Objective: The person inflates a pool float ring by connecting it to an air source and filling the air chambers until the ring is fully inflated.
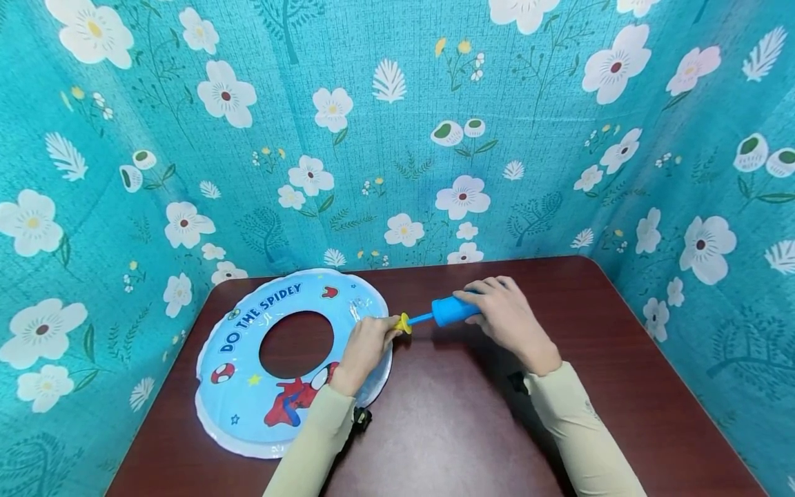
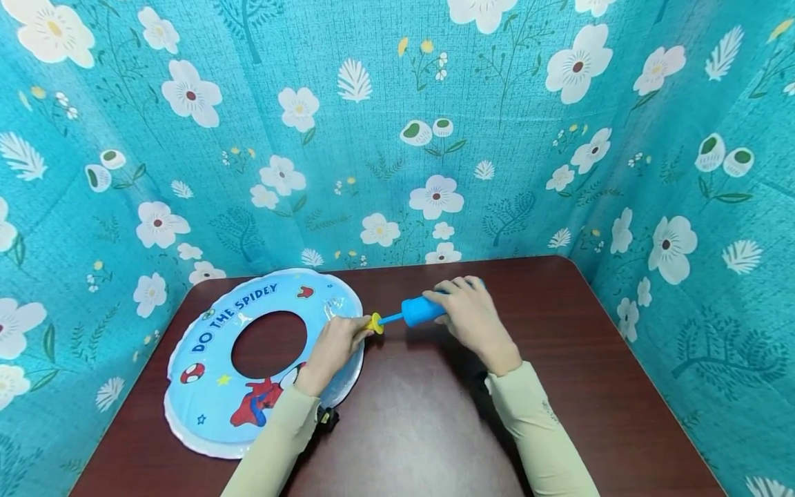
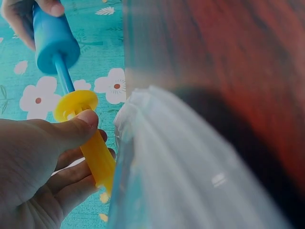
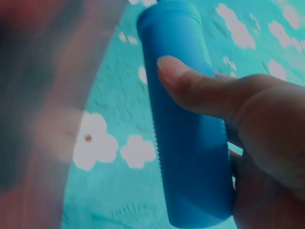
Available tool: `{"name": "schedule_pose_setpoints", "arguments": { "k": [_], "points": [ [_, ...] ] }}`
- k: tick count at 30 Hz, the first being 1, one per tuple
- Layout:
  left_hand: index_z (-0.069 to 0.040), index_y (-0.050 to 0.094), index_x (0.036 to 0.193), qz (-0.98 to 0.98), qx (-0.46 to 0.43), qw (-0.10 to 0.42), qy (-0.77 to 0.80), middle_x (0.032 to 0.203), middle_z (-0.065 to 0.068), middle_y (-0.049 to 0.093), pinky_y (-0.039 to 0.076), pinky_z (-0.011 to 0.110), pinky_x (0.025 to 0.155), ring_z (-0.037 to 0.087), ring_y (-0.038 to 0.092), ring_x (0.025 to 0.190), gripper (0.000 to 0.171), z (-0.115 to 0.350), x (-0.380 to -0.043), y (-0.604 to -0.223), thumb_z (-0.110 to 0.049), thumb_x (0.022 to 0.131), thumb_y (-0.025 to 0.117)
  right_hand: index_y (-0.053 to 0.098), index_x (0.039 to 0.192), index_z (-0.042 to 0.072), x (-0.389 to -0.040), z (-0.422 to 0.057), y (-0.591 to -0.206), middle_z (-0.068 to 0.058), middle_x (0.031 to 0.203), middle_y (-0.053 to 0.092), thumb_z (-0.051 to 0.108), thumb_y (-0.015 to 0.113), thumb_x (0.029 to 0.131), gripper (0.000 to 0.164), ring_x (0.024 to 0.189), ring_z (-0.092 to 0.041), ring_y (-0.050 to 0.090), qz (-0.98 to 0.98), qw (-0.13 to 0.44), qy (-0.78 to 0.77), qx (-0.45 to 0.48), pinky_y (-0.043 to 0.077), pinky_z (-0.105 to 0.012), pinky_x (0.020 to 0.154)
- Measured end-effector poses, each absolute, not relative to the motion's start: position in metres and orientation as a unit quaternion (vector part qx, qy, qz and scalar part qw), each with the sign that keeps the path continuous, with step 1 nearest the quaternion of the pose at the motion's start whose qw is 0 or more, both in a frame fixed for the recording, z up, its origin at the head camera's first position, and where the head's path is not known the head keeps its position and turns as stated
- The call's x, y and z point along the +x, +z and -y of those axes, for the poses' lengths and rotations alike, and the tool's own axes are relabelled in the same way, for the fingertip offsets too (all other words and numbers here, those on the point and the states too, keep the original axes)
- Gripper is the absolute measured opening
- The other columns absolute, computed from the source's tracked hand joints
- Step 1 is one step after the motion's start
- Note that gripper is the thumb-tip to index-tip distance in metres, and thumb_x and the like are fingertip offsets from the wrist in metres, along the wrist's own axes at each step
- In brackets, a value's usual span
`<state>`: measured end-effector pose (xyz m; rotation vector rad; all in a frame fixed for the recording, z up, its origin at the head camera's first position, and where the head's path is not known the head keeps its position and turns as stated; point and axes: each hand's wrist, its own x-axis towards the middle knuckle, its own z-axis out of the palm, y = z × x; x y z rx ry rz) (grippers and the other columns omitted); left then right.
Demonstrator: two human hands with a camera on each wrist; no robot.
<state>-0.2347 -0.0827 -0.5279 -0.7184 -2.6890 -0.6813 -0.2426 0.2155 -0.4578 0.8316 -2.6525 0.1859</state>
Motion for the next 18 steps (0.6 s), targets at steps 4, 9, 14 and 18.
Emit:
{"name": "schedule_pose_setpoints", "arguments": {
  "k": [4, 9, 14, 18],
  "points": [
    [-0.013, 0.076, 0.096, 0.930, -0.242, 0.138, -0.240, 0.086, 0.001, 0.078, 0.057, 0.026, 0.066, 0.015, 0.072, 0.073, 0.011, 0.083, -0.235, -0.527, -0.020, 0.103, 0.072, 0.075, 0.135, 0.016, -0.243, -0.236, -0.446, -0.011, 0.130, 0.074, 0.019, 0.097, 0.079, 0.060, 0.122, -0.035, 0.066, 0.943, 0.160, 0.091, 0.278, 0.042, -0.056, 0.109],
    [-0.015, 0.075, 0.096, 0.932, -0.244, 0.128, -0.235, 0.088, 0.000, 0.078, 0.057, 0.025, 0.068, 0.014, 0.071, 0.075, 0.009, 0.080, -0.236, -0.528, -0.019, 0.103, 0.073, 0.075, 0.134, 0.015, -0.239, -0.249, -0.442, -0.012, 0.129, 0.074, 0.015, 0.097, 0.078, 0.061, 0.120, -0.036, 0.066, 0.947, 0.150, 0.106, 0.263, 0.041, -0.057, 0.108],
    [-0.014, 0.074, 0.096, 0.933, -0.242, 0.126, -0.234, 0.088, 0.001, 0.078, 0.057, 0.025, 0.069, 0.013, 0.069, 0.074, 0.009, 0.079, -0.236, -0.529, -0.020, 0.103, 0.073, 0.075, 0.134, 0.016, -0.241, -0.240, -0.449, -0.011, 0.128, 0.074, 0.018, 0.097, 0.078, 0.060, 0.122, -0.036, 0.065, 0.946, 0.157, 0.092, 0.268, 0.042, -0.057, 0.107],
    [-0.014, 0.075, 0.096, 0.935, -0.235, 0.133, -0.231, 0.086, -0.001, 0.076, 0.056, 0.024, 0.068, 0.013, 0.069, 0.073, 0.010, 0.081, -0.235, -0.530, -0.021, 0.103, 0.072, 0.076, 0.134, 0.017, -0.242, -0.218, -0.458, -0.011, 0.128, 0.074, 0.022, 0.098, 0.079, 0.060, 0.121, -0.036, 0.065, 0.943, 0.168, 0.068, 0.278, 0.044, -0.057, 0.106]
  ]
}}
